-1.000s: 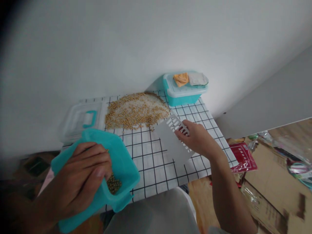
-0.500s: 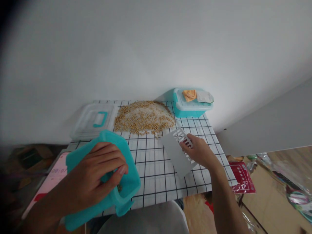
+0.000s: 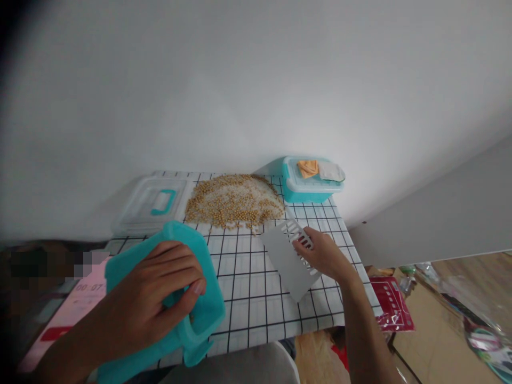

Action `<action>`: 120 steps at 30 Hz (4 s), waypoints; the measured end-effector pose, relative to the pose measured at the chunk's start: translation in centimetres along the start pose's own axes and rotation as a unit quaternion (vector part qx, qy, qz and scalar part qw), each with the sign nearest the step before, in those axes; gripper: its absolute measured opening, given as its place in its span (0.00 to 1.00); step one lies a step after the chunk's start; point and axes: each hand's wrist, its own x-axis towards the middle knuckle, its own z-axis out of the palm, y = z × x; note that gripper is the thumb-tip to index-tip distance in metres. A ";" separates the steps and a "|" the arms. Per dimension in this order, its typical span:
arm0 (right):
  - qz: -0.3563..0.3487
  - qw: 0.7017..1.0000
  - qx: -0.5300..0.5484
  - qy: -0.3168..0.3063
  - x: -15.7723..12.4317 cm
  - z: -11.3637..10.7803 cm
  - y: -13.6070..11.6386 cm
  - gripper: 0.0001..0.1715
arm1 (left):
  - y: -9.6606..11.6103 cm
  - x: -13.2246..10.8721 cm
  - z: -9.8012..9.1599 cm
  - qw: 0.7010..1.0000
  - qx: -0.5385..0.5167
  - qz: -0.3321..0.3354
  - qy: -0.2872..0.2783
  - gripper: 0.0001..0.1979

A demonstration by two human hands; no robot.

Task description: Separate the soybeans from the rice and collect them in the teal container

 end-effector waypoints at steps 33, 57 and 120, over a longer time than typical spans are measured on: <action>0.059 0.992 0.110 -0.017 1.5 0.0 1.8 0.18 | 0.1 -0.2 -0.1 1.000 -0.013 -0.006 0.006 0.07; 0.031 0.991 0.128 -0.027 -0.5 3.3 -1.4 0.15 | 0.0 0.1 -0.1 1.000 -0.001 0.012 0.020 0.08; 0.107 0.985 0.109 0.078 -0.8 3.3 -3.3 0.13 | 0.0 -0.1 -0.2 1.000 -0.005 0.011 0.025 0.07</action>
